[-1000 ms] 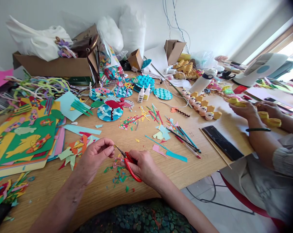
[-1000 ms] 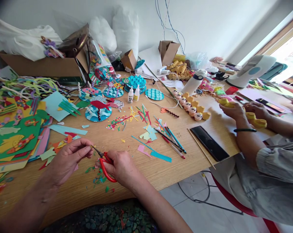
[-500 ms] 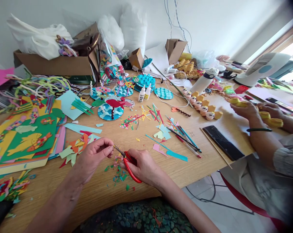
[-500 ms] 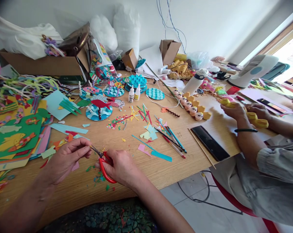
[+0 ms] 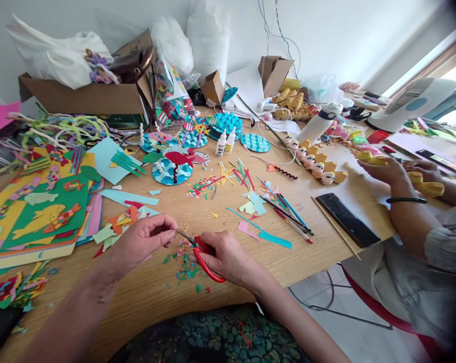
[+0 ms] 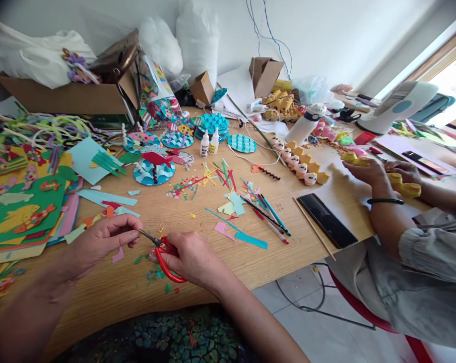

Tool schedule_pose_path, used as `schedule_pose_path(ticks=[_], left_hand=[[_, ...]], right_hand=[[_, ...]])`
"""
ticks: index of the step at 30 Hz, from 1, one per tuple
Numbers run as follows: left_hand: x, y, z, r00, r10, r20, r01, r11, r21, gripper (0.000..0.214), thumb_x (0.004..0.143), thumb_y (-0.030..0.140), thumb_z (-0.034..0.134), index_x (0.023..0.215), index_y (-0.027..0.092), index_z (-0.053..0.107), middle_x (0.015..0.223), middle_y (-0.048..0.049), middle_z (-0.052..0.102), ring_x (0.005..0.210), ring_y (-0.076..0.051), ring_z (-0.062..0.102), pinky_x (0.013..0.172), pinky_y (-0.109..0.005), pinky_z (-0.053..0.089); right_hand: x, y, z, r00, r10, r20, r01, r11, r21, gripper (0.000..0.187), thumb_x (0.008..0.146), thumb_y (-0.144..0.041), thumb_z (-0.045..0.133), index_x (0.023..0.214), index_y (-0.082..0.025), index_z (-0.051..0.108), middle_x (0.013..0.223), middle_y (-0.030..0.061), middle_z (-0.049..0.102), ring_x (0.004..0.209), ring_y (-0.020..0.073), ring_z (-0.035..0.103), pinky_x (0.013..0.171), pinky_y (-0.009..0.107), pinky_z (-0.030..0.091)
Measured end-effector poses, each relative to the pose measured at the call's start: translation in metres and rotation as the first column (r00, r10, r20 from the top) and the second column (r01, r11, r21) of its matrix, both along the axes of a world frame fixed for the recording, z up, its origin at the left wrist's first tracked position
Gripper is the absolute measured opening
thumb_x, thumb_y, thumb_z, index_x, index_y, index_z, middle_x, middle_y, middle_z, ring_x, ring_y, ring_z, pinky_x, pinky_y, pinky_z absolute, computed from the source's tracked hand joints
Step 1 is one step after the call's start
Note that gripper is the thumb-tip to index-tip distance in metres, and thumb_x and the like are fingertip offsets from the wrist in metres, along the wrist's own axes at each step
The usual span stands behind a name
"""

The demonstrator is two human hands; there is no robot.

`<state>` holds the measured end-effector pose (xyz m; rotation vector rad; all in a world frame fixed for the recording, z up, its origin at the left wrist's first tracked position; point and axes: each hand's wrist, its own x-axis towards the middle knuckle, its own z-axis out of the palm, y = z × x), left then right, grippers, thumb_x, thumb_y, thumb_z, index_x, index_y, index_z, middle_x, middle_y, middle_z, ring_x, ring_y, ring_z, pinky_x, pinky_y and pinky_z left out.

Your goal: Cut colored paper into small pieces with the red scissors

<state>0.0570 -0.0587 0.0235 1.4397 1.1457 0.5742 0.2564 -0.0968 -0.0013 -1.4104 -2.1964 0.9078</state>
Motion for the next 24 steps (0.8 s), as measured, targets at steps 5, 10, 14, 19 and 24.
schedule_pose_path(ticks=[5, 10, 14, 19, 24], left_hand=[[0.001, 0.001, 0.000, 1.000, -0.013, -0.007, 0.013, 1.000, -0.003, 0.010, 0.072, 0.028, 0.055, 0.072, 0.018, 0.056, 0.061, 0.0042, 0.047, 0.058, -0.010, 0.045, 0.045, -0.017, 0.035], [0.001, 0.003, -0.001, 0.999, -0.028, -0.034, 0.027, 1.000, -0.014, 0.012, 0.071, 0.030, 0.054, 0.071, 0.017, 0.055, 0.061, 0.0035, 0.046, 0.058, -0.010, 0.044, 0.043, -0.016, 0.035], [-0.005, 0.003, -0.005, 0.998, -0.050, -0.046, 0.045, 0.994, -0.104, 0.014, 0.074, 0.033, 0.054, 0.077, 0.019, 0.054, 0.060, 0.0045, 0.044, 0.053, -0.010, 0.041, 0.038, -0.016, 0.033], [-0.006, 0.006, -0.003, 0.997, -0.075, -0.020, 0.074, 0.996, -0.046, 0.012, 0.073, 0.030, 0.055, 0.073, 0.019, 0.055, 0.060, 0.0042, 0.046, 0.058, -0.010, 0.044, 0.045, -0.017, 0.037], [-0.003, 0.014, -0.003, 0.999, -0.013, -0.035, 0.014, 1.000, 0.025, 0.012, 0.070, 0.030, 0.056, 0.067, 0.018, 0.055, 0.059, 0.0042, 0.049, 0.056, -0.010, 0.045, 0.051, -0.020, 0.039]], right_hand=[[0.000, 0.001, 0.000, 1.000, -0.011, 0.027, 0.010, 1.000, 0.022, 0.035, 0.082, -0.045, 0.052, 0.063, -0.016, 0.049, 0.053, -0.0051, 0.039, 0.046, 0.0053, 0.031, 0.046, 0.018, 0.020], [0.001, 0.001, -0.002, 1.000, -0.003, 0.029, 0.002, 1.000, 0.031, 0.035, 0.082, -0.045, 0.053, 0.063, -0.016, 0.050, 0.053, -0.0051, 0.038, 0.046, 0.0054, 0.030, 0.046, 0.018, 0.020], [0.003, 0.002, -0.004, 1.000, 0.024, -0.001, -0.024, 0.999, 0.031, 0.036, 0.082, -0.046, 0.053, 0.062, -0.015, 0.049, 0.052, -0.0056, 0.037, 0.046, 0.0050, 0.028, 0.045, 0.018, 0.019], [0.003, 0.005, -0.005, 0.998, 0.045, -0.040, -0.045, 0.999, -0.001, 0.038, 0.083, -0.045, 0.053, 0.059, -0.015, 0.047, 0.052, -0.0063, 0.035, 0.045, 0.0046, 0.027, 0.044, 0.018, 0.019], [0.005, 0.011, -0.001, 0.998, 0.065, 0.011, -0.065, 0.998, -0.013, 0.035, 0.084, -0.044, 0.049, 0.064, -0.016, 0.049, 0.054, -0.0052, 0.040, 0.047, 0.0054, 0.031, 0.046, 0.019, 0.021]])
